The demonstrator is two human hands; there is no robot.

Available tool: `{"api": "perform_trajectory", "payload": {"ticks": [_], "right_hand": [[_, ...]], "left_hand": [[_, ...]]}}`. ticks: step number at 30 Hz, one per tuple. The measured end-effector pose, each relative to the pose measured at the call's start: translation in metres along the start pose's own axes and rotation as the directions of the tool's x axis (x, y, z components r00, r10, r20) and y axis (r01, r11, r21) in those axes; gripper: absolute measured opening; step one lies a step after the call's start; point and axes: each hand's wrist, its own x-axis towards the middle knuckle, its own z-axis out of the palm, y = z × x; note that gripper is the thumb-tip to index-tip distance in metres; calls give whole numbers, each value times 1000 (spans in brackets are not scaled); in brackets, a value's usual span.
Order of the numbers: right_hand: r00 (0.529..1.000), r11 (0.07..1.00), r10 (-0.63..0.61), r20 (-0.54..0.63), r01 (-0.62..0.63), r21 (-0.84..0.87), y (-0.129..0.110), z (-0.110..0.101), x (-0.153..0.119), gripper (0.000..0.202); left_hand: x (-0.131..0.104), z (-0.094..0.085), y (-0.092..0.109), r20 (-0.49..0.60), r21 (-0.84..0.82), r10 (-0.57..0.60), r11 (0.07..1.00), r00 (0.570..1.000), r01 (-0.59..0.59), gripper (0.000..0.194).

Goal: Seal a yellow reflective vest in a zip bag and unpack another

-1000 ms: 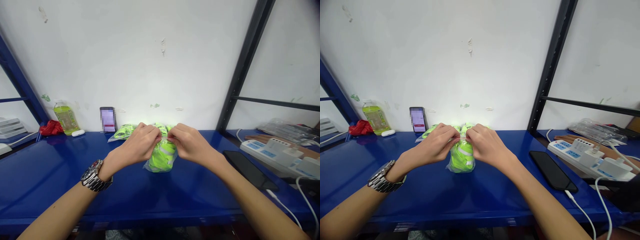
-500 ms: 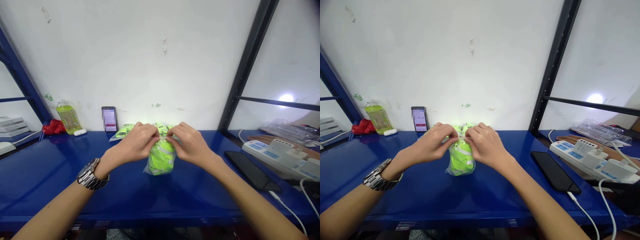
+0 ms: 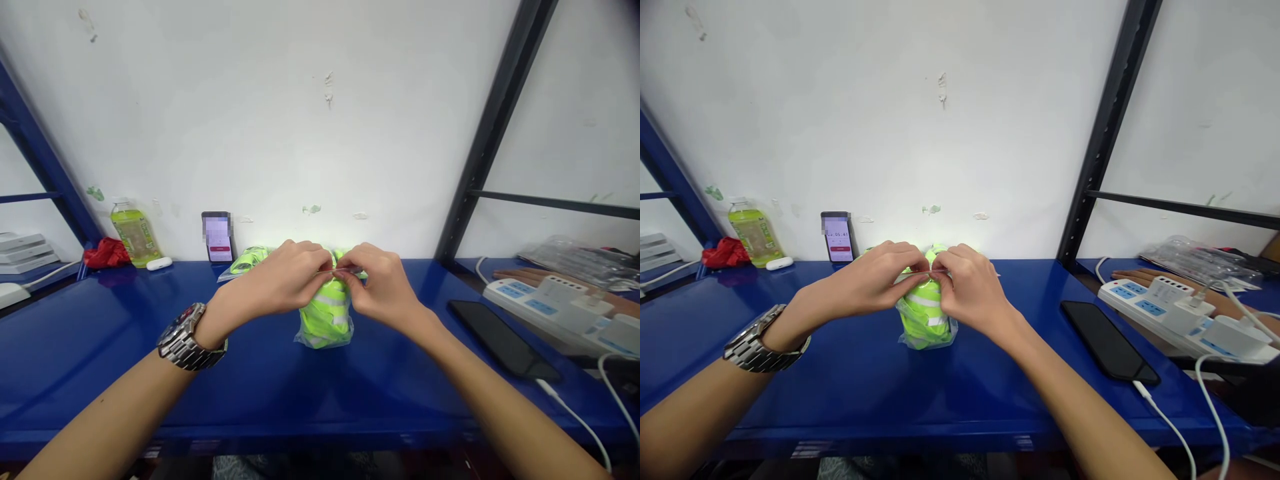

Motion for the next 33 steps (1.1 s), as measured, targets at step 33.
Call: {"api": "perform_trajectory", "payload": {"ticks": [33], "right_hand": [[989,977,-79,127,51,209,-1,-23,-7,11]], "left_hand": [[-7,5,7,-76,-19,109,994,991,-110,18]]}}
